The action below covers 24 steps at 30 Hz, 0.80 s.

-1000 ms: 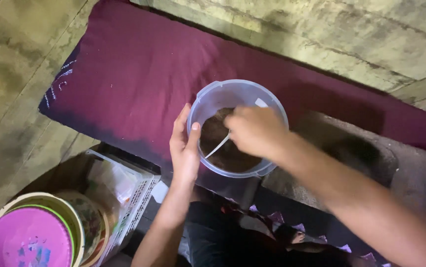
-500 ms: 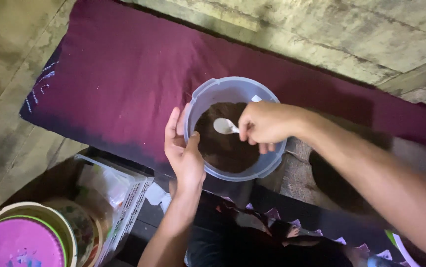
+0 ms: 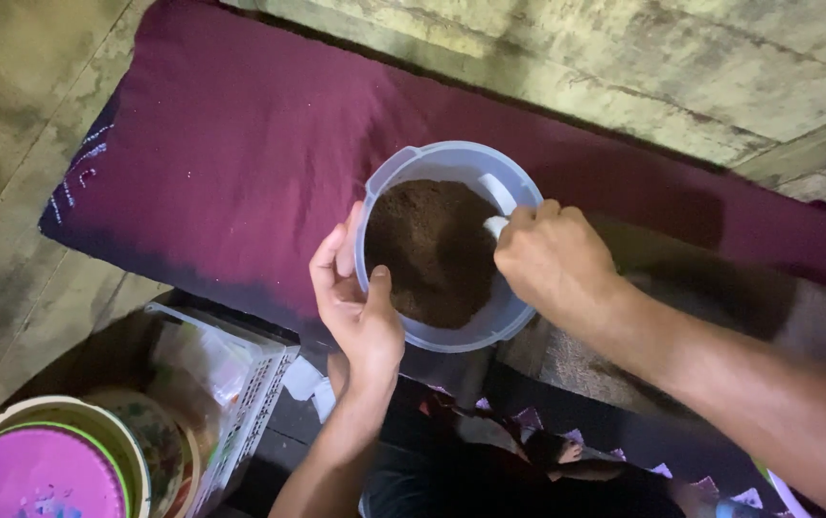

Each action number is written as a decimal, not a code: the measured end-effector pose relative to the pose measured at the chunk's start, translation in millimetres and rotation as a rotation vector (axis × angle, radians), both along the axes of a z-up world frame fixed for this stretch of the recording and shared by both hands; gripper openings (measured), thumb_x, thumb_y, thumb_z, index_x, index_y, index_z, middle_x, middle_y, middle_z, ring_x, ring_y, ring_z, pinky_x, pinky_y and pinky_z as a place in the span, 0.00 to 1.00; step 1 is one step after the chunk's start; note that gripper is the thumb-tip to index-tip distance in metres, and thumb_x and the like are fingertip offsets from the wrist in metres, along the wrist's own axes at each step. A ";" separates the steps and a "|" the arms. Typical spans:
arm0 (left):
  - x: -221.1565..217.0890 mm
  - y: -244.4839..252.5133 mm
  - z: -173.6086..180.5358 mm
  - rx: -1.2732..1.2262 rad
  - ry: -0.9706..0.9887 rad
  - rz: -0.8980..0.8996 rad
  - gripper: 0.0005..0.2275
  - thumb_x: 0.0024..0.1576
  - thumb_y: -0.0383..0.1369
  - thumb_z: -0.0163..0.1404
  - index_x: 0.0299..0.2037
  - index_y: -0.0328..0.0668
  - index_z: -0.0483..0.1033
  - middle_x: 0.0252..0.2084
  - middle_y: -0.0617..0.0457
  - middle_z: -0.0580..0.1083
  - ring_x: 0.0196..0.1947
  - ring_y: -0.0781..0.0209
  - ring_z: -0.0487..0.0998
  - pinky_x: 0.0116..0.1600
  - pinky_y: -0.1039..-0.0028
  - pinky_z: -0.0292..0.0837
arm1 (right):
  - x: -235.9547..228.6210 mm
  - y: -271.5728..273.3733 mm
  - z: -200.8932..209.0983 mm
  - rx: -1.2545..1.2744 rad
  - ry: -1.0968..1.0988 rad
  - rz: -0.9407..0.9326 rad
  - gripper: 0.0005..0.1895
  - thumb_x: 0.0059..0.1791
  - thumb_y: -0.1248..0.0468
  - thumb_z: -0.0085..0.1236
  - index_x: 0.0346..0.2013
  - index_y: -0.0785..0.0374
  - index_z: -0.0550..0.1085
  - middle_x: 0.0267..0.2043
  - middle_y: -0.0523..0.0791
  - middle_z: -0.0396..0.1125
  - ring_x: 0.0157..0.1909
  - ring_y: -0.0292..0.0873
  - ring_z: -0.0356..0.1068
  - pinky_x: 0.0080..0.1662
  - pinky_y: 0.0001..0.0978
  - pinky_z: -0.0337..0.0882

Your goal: Transferring dark powder from bowls and containers into a stone mortar using a spoon and a pestle.

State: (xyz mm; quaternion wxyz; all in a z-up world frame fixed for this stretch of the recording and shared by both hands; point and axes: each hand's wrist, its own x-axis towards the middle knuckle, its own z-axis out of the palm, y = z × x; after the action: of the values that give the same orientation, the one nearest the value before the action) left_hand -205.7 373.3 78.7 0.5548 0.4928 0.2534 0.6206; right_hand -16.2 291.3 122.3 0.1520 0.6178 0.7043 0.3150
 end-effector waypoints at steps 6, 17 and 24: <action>-1.1 -3.2 3.1 0.030 -0.011 -0.013 0.26 0.54 0.09 0.43 0.63 0.38 0.62 0.66 0.32 0.70 0.74 0.40 0.62 0.77 0.49 0.48 | -1.7 -5.1 -31.3 -0.125 0.396 0.017 0.15 0.49 0.67 0.48 0.18 0.60 0.74 0.19 0.44 0.63 0.23 0.44 0.63 0.25 0.35 0.59; 3.2 -4.4 3.3 0.072 -0.019 0.001 0.24 0.55 0.09 0.42 0.61 0.37 0.60 0.66 0.28 0.68 0.74 0.36 0.61 0.77 0.46 0.46 | 3.5 -5.0 -33.3 -0.348 0.757 -0.163 0.08 0.43 0.67 0.56 0.19 0.61 0.74 0.22 0.44 0.65 0.26 0.48 0.67 0.26 0.39 0.63; 1.7 -4.0 0.9 0.074 -0.016 -0.008 0.24 0.55 0.09 0.41 0.61 0.36 0.60 0.66 0.27 0.68 0.74 0.35 0.60 0.76 0.45 0.46 | 7.0 -7.4 13.7 -0.341 0.588 -0.052 0.04 0.42 0.63 0.58 0.27 0.60 0.75 0.29 0.44 0.67 0.32 0.47 0.69 0.31 0.35 0.69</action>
State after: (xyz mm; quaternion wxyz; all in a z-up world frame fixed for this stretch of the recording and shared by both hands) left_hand -204.1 369.3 79.5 0.5408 0.5089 0.2238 0.6312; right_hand -9.2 284.0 136.1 0.0516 0.6657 0.7444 -0.0029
